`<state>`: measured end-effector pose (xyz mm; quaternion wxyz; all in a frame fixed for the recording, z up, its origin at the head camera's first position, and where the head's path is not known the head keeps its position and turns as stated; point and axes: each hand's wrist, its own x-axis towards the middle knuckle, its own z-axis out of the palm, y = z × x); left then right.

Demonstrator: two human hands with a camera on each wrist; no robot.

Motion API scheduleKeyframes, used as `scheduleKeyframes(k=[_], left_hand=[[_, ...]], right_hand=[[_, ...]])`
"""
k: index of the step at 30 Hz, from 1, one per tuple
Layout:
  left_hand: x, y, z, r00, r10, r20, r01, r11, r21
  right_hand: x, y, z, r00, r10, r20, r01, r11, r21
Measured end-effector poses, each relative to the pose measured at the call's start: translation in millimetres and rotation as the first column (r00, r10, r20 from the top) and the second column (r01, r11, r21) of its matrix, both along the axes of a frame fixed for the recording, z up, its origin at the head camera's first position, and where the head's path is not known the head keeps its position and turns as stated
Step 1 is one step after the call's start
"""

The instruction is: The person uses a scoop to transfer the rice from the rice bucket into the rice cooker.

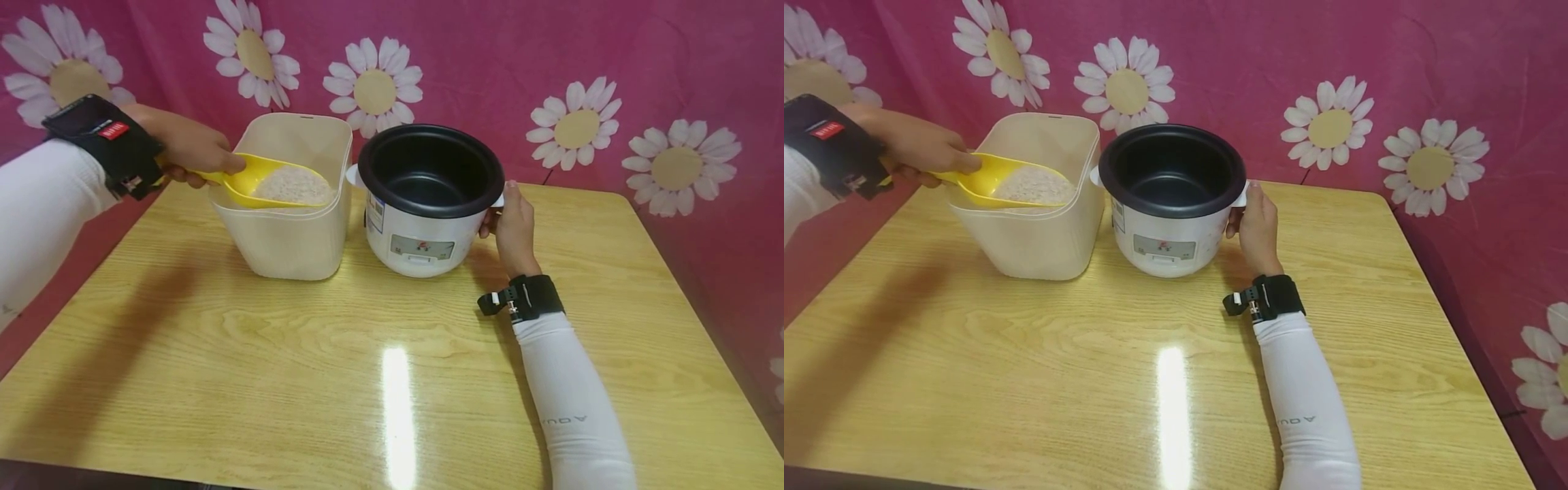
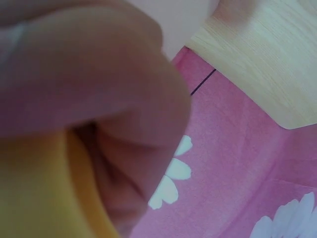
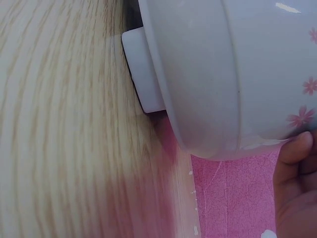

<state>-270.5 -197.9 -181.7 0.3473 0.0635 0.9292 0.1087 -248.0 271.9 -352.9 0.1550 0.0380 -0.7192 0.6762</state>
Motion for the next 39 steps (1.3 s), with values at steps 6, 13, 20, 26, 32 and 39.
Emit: scheduleKeyframes(k=[6, 13, 20, 26, 32, 39], left_hand=[[-0.3, -2.7, 1.9, 1.000, -0.012, -0.001, 0.012, 1.000, 0.004], [-1.5, -9.4, 1.7, 1.000, 0.012, 0.016, -0.012, 1.000, 0.014], [-6.1, -16.5, 0.3, 0.997, -0.030, 0.069, 0.026, 0.999, 0.047], [-9.3, -17.6, 1.4, 0.994, -0.054, 0.092, 0.049, 0.997, 0.062], [-9.7, -15.7, 1.7, 0.992, -0.081, 0.097, 0.073, 0.994, 0.081], [-10.4, -12.2, 9.9, 0.994, -0.084, 0.065, 0.079, 0.994, 0.082]], right_hand=[[-0.2, 1, -0.2, 1.000, -0.005, 0.008, 0.005, 1.000, 0.009], [-3.2, 3, -0.2, 1.000, -0.002, 0.019, 0.002, 1.000, 0.028], [-5.2, 4, 0.0, 1.000, 0.014, 0.023, -0.014, 1.000, -0.007], [-6.2, 6, 1.0, 1.000, 0.005, 0.027, -0.005, 1.000, 0.006], [-7.0, 7, 0.0, 1.000, 0.009, 0.028, -0.010, 1.000, 0.010], [-7.7, 7, 1.1, 1.000, 0.015, 0.023, -0.015, 1.000, 0.003]])
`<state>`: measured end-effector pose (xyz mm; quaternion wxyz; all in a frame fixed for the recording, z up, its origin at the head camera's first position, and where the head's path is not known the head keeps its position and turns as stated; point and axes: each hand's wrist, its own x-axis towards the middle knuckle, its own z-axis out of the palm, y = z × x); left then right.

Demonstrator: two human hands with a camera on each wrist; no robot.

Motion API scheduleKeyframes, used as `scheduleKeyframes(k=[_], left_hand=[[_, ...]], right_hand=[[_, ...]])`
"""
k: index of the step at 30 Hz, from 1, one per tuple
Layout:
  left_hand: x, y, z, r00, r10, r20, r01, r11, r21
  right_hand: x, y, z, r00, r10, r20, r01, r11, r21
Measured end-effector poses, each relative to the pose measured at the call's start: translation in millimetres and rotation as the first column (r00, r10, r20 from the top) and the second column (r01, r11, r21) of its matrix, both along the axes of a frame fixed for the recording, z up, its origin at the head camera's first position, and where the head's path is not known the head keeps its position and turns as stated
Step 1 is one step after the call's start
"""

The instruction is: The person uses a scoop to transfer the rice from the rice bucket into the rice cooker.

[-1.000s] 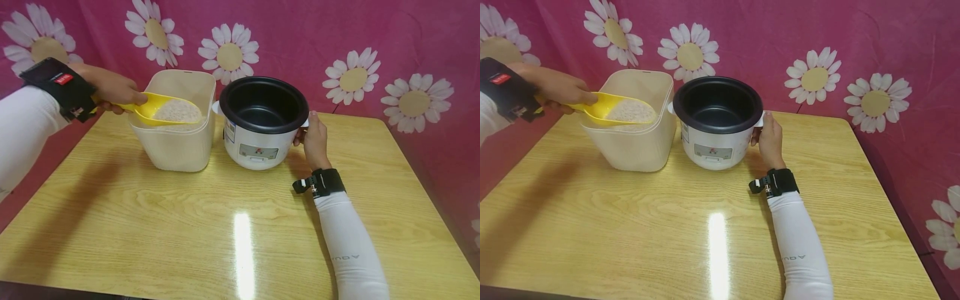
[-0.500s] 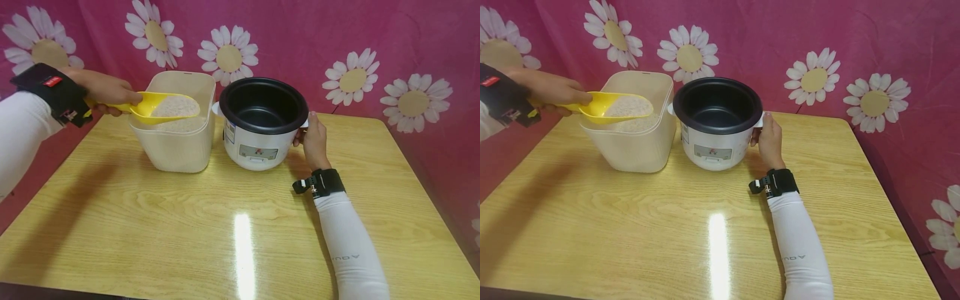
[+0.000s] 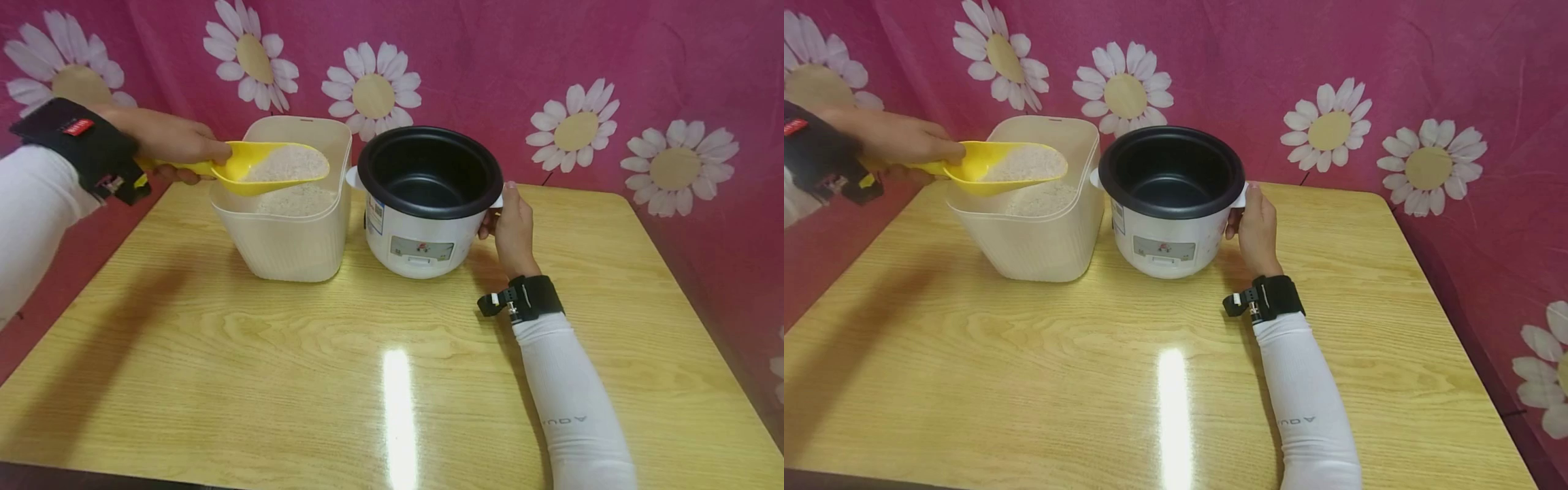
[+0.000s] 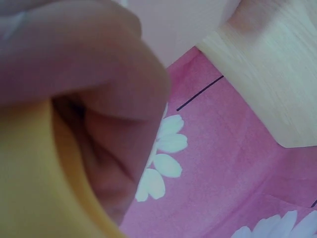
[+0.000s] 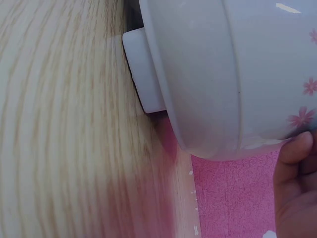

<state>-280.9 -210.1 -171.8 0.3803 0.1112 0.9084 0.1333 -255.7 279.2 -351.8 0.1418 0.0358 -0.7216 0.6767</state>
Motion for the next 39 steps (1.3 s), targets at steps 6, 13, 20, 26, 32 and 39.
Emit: scheduleKeyframes(k=[6, 13, 20, 26, 32, 39], left_hand=[[1.8, 5.9, 4.4, 0.999, -0.013, -0.042, 0.013, 1.000, -0.010], [1.4, 19.9, 4.9, 0.999, 0.038, -0.037, -0.037, 0.999, 0.035], [-0.4, 35.0, 8.2, 0.993, 0.100, -0.062, -0.097, 0.994, 0.052], [-6.1, 49.7, 12.2, 0.994, 0.085, -0.074, -0.081, 0.995, 0.053], [-10.7, 68.5, 14.3, 0.995, 0.083, -0.054, -0.080, 0.995, 0.063], [-15.8, 92.2, 20.0, 0.997, 0.053, -0.062, -0.050, 0.997, 0.057]], right_hand=[[-0.6, 1, 0.7, 1.000, -0.002, -0.001, 0.002, 1.000, -0.004], [-0.5, 1, 0.3, 1.000, 0.002, 0.009, -0.002, 1.000, -0.003], [-0.3, 1, 1.4, 1.000, -0.005, 0.008, 0.005, 1.000, 0.010], [-0.8, 1, 2.3, 1.000, 0.002, -0.002, -0.002, 1.000, 0.008], [-0.8, 1, 0.7, 1.000, 0.008, 0.006, -0.008, 1.000, 0.010], [-2.5, 2, 2.1, 1.000, 0.013, -0.010, -0.013, 1.000, 0.007]])
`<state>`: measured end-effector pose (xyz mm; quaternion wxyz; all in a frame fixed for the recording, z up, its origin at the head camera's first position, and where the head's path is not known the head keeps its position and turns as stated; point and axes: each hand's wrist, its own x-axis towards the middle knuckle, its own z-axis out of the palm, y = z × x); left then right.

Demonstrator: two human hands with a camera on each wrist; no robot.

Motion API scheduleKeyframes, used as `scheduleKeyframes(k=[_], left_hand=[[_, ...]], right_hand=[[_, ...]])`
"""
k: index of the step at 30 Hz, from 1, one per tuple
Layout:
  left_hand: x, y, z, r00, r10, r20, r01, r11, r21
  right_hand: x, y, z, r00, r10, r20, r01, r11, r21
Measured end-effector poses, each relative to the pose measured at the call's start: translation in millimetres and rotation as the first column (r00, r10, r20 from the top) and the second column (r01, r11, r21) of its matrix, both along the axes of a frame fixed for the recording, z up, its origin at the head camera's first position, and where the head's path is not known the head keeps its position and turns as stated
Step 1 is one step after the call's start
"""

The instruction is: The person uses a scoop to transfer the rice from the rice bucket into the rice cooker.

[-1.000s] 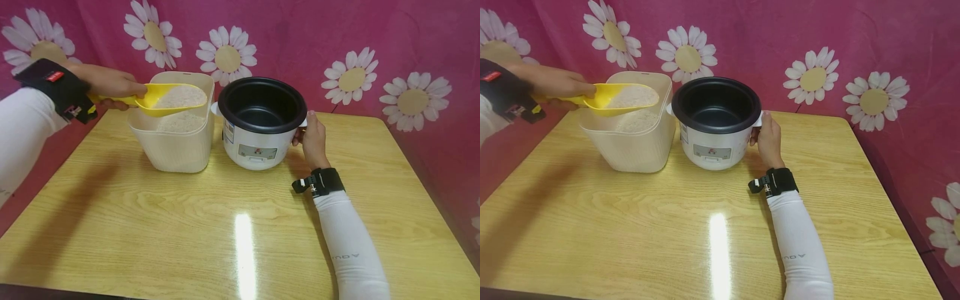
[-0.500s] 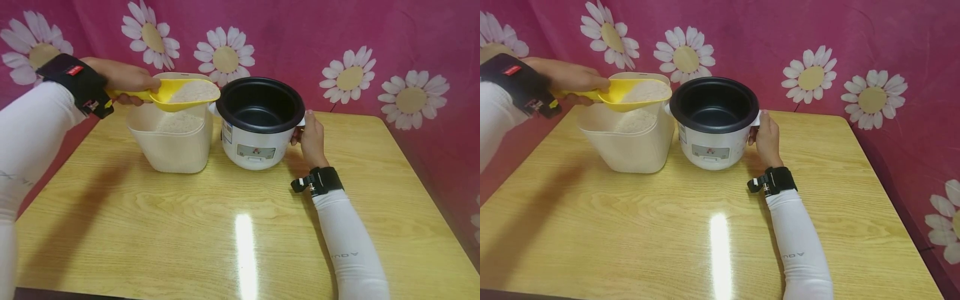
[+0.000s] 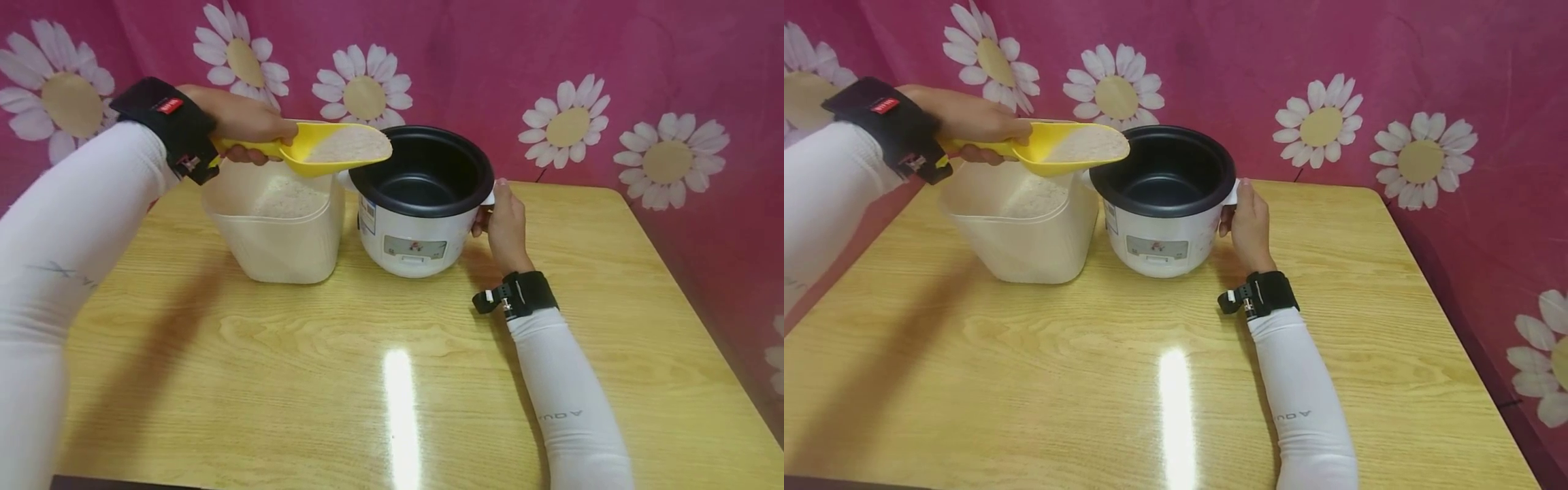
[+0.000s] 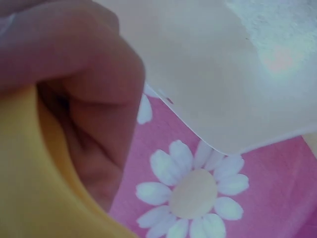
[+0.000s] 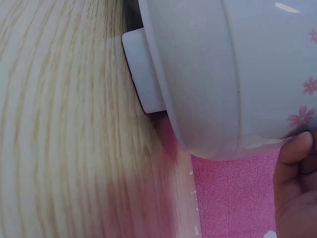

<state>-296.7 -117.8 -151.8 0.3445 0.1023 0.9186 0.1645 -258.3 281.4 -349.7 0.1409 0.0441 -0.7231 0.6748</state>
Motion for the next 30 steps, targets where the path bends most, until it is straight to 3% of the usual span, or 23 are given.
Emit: scheduleKeyframes(k=[6, 15, 30], left_hand=[[-4.8, 18.9, 1.8, 0.999, -0.047, 0.018, 0.047, 0.999, 0.004], [-5.7, 37.4, 2.2, 0.999, -0.033, -0.002, 0.033, 0.999, 0.010], [-13.1, 64.5, 3.8, 0.997, -0.077, -0.012, 0.077, 0.997, 0.012]], right_hand=[[-0.6, 1, -1.0, 1.000, 0.004, 0.007, -0.004, 1.000, -0.002], [0.3, 3, 1.4, 1.000, 0.004, 0.014, -0.004, 1.000, -0.008], [-1.5, 3, 0.0, 1.000, 0.008, 0.015, -0.009, 1.000, 0.025]])
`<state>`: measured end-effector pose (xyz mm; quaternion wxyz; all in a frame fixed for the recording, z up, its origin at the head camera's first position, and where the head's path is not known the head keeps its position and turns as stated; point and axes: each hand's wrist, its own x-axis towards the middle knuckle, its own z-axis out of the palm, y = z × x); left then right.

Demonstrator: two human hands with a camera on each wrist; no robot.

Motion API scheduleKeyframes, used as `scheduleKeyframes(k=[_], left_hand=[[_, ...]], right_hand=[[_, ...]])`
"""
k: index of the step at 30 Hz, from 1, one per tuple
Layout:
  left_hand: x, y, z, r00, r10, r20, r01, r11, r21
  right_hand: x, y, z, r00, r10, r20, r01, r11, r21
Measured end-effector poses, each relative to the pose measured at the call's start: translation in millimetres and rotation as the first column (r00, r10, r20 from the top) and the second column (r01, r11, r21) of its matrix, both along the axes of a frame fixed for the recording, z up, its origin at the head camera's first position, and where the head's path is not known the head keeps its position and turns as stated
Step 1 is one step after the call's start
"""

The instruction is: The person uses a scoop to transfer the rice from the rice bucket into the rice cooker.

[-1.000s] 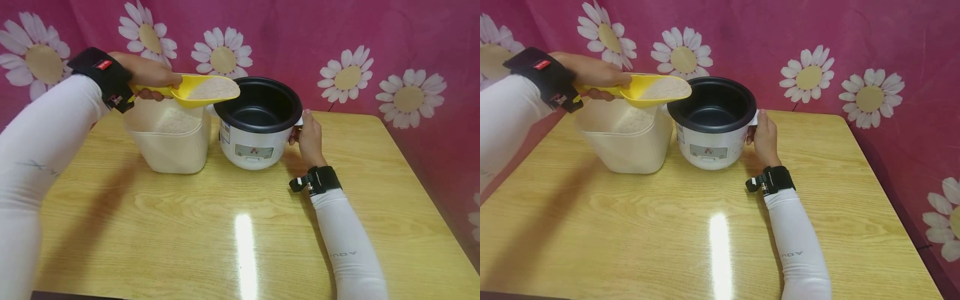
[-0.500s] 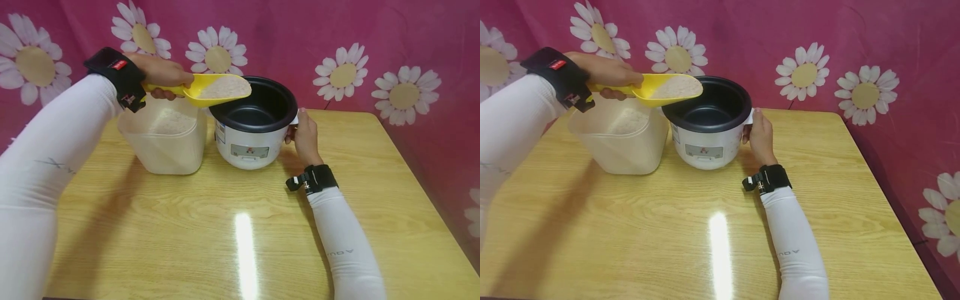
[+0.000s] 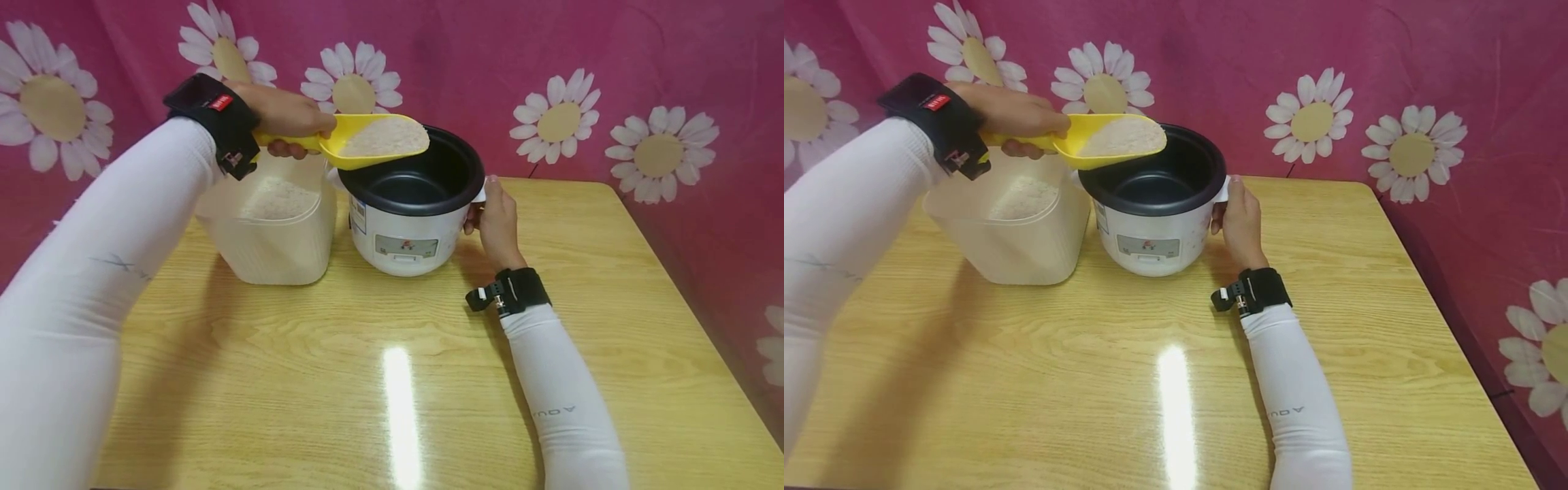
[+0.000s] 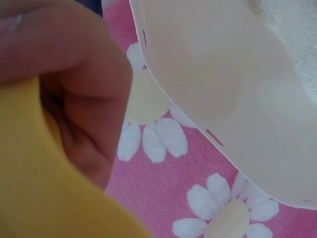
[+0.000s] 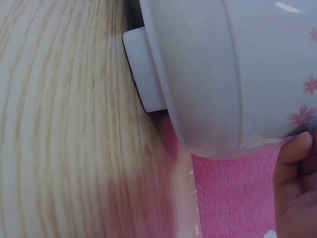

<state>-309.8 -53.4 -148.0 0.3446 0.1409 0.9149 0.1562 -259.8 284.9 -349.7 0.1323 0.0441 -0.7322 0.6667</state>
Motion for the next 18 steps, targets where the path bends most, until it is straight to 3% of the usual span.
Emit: scheduleKeyframes(k=[6, 18], left_hand=[[-3.3, 14.6, -2.9, 0.998, -0.057, 0.005, 0.057, 0.998, 0.001], [-5.7, 31.7, -16.9, 0.991, -0.102, -0.082, 0.101, 0.995, -0.012]], right_hand=[[0.8, -1, 0.7, 1.000, 0.013, -0.009, -0.013, 0.999, -0.036], [0.6, -1, 0.3, 1.000, 0.019, -0.023, -0.020, 0.998, -0.052]])
